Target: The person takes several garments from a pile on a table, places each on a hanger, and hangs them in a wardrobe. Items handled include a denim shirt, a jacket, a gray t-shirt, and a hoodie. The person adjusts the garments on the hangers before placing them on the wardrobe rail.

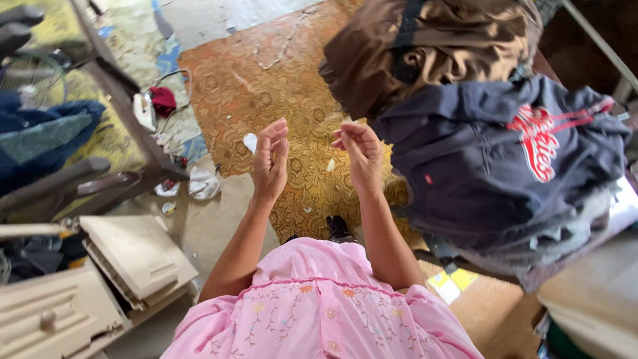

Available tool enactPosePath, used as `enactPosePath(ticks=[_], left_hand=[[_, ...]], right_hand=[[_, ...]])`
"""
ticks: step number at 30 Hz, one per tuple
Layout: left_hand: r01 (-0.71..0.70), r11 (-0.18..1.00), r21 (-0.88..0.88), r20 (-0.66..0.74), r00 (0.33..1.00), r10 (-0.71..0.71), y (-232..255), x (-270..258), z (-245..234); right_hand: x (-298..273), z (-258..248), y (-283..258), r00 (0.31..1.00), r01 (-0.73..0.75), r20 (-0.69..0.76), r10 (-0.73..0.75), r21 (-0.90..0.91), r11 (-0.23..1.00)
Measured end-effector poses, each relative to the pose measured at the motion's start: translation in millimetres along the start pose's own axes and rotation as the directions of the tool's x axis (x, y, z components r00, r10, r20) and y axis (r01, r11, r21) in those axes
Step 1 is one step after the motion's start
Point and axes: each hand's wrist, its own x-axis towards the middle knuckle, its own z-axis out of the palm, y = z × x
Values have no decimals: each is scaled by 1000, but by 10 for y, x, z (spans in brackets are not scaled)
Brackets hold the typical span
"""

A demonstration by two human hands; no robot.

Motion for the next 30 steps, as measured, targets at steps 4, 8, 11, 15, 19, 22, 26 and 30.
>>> enactPosePath(ticks=[4,8,11,15,19,22,26,30], left_hand=[[27,999,-22,78,997,-25,25,-7,77],[55,996,-70,141,989,-44,47,19,238],[67,992,-110,190,981,-46,26,71,383],[56,992,-112,227,973,-30,7,132,640],[66,991,-118,278,960,-31,-29,214,957],[62,990,-130,301,953,-20,-70,302,1248],[45,986,-160,331,943,10,-131,425,1658],[85,983,-165,356,934,-21,-166,507,2080]], right_hand=[[-149,-81,-53,996,12,-84,-12,4,1000],[-224,-194,-166,988,53,-145,-57,-33,998],[-237,-310,-240,982,76,-172,-83,-50,996],[-214,-521,-351,972,55,-223,-70,-71,996],[-144,-785,-452,964,66,-255,-77,-50,997],[-41,-1016,-535,957,74,-278,-86,-53,996],[76,-1361,-667,945,82,-308,-111,-103,991],[180,-1724,-800,935,78,-335,-113,-115,990]])
